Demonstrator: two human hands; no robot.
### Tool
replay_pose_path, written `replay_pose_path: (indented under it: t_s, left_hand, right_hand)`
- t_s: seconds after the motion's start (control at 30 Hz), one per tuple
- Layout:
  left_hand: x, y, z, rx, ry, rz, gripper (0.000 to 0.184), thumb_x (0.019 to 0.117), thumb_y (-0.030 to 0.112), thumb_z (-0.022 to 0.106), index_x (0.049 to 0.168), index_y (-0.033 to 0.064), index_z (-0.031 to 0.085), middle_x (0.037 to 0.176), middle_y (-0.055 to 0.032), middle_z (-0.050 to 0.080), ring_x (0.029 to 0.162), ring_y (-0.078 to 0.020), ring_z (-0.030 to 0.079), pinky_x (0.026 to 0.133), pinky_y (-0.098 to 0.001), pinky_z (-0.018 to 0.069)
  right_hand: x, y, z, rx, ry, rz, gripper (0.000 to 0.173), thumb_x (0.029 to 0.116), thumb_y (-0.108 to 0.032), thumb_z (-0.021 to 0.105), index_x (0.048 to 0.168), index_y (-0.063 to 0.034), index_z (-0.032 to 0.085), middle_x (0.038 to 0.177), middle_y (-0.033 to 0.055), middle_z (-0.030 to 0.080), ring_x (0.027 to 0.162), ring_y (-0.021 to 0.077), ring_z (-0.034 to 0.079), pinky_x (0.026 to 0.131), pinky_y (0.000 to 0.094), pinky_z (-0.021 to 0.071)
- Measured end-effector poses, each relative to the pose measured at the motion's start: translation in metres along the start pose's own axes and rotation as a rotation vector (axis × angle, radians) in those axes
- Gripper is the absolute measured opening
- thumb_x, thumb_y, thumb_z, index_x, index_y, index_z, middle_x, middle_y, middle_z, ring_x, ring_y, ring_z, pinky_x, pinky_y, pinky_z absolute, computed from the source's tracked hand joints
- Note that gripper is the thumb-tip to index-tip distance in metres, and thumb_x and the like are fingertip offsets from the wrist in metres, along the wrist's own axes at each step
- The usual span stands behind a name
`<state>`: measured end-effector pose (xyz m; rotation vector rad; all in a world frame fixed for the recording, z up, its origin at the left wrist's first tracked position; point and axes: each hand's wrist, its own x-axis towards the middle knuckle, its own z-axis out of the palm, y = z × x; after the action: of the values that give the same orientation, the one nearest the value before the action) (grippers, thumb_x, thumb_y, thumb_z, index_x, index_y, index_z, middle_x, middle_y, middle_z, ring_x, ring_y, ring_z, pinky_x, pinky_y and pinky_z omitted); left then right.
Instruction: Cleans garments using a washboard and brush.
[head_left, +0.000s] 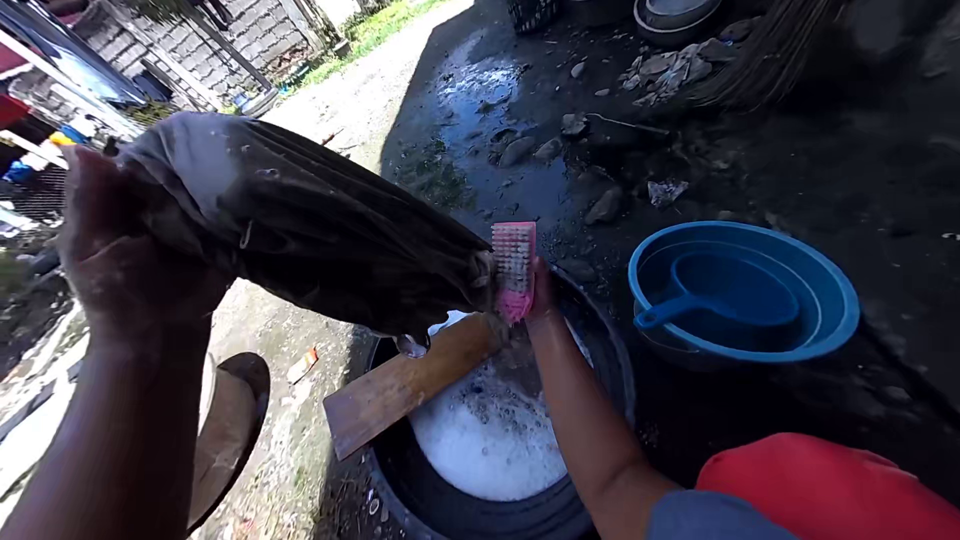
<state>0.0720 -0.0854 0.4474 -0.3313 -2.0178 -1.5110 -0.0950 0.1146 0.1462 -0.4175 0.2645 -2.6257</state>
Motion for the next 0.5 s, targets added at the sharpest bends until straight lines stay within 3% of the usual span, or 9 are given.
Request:
replay_pose_path:
  t_s: [0.07, 0.13, 0.2, 0.27, 0.37, 0.43, 0.47, 0.5]
  left_hand:
    - [-0.032, 0.008, -0.05, 0.047, 0.034, 0.003, 0.032, 0.1101, 0.036, 0.037, 0.114, 0.0227, 0.065, 0.108, 0.0095, 0.068, 0.105, -0.0024, 0.065, 0.095, -0.025, 0.0541]
    - [-0.077, 0.005, -0.098, 0.082, 0.123, -0.036, 0.017, 0.1036, 0.034, 0.054, 0.109, 0.0273, 0.068, 0.104, 0.0132, 0.071, 0.099, 0.0025, 0.066, 0.089, -0.0183, 0.0551]
    - [-0.107, 0.005, -0.099, 0.12, 0.219, -0.061, 0.014, 0.1025, 0.032, 0.057, 0.105, 0.0281, 0.07, 0.099, 0.0134, 0.072, 0.093, 0.003, 0.067, 0.084, -0.0173, 0.0557]
    - [-0.113, 0.004, -0.064, 0.022, 0.268, -0.155, 0.028, 0.1073, 0.042, 0.046, 0.103, 0.029, 0.07, 0.096, 0.0135, 0.072, 0.09, 0.003, 0.068, 0.08, -0.0179, 0.0575]
    - [-0.148, -0.048, -0.06, -0.23, 0.316, -0.356, 0.05, 0.1096, 0.052, 0.031, 0.103, 0.0265, 0.074, 0.099, 0.0104, 0.076, 0.095, -0.0005, 0.071, 0.084, -0.0222, 0.0604]
    - [-0.178, -0.101, -0.039, -0.262, 0.607, -0.582, 0.057, 0.1098, 0.051, 0.019, 0.1, 0.0216, 0.067, 0.092, 0.0059, 0.076, 0.089, -0.0049, 0.073, 0.079, -0.0276, 0.0624]
    - [-0.203, -0.134, -0.032, -0.221, 0.704, -0.739, 0.056, 0.1106, 0.05, 0.015, 0.109, 0.0171, 0.06, 0.094, 0.0023, 0.074, 0.091, -0.0079, 0.072, 0.08, -0.031, 0.0621]
    - [-0.234, -0.169, -0.027, -0.164, 0.723, -0.909, 0.051, 0.1124, 0.046, 0.019, 0.126, 0.0107, 0.053, 0.104, -0.0036, 0.071, 0.096, -0.0122, 0.07, 0.084, -0.0354, 0.0606]
  right_hand:
    - [0.003, -0.02, 0.012, 0.008, -0.09, -0.167, 0.046, 0.0725, -0.057, 0.084, 0.103, -0.0238, 0.074, 0.092, -0.0071, 0.077, 0.083, 0.0017, 0.073, 0.073, 0.0232, 0.0622]
    - [0.007, -0.04, 0.014, 0.001, -0.129, -0.319, 0.043, 0.0809, -0.054, 0.078, 0.111, -0.0237, 0.072, 0.1, -0.0068, 0.077, 0.092, 0.0025, 0.073, 0.079, 0.0242, 0.0616]
    - [0.01, -0.056, 0.01, -0.001, -0.171, -0.393, 0.045, 0.0842, -0.051, 0.076, 0.117, -0.0215, 0.07, 0.105, -0.0051, 0.076, 0.098, 0.0047, 0.072, 0.084, 0.0267, 0.0612]
    - [0.013, -0.062, 0.003, -0.046, -0.137, -0.386, 0.044, 0.0834, -0.05, 0.078, 0.117, -0.0222, 0.069, 0.106, -0.0054, 0.076, 0.098, 0.0052, 0.072, 0.085, 0.0274, 0.0615]
    - [0.022, -0.046, -0.016, -0.159, -0.001, -0.267, 0.047, 0.0821, -0.05, 0.08, 0.118, -0.0241, 0.065, 0.104, -0.0069, 0.075, 0.095, 0.0048, 0.072, 0.082, 0.0267, 0.0622]
    - [0.031, -0.027, -0.041, -0.388, 0.124, -0.12, 0.047, 0.0903, -0.05, 0.073, 0.125, -0.023, 0.055, 0.102, -0.0064, 0.073, 0.089, 0.0047, 0.072, 0.077, 0.0263, 0.0622]
    - [0.032, -0.015, -0.058, -0.606, 0.174, -0.032, 0.047, 0.0967, -0.045, 0.065, 0.133, -0.0194, 0.049, 0.102, -0.004, 0.07, 0.086, 0.0056, 0.07, 0.074, 0.0264, 0.0614]
    - [0.03, -0.003, -0.074, -0.875, 0.214, 0.051, 0.047, 0.1008, -0.032, 0.059, 0.141, -0.0114, 0.045, 0.102, 0.0031, 0.069, 0.083, 0.0099, 0.069, 0.073, 0.0288, 0.0605]
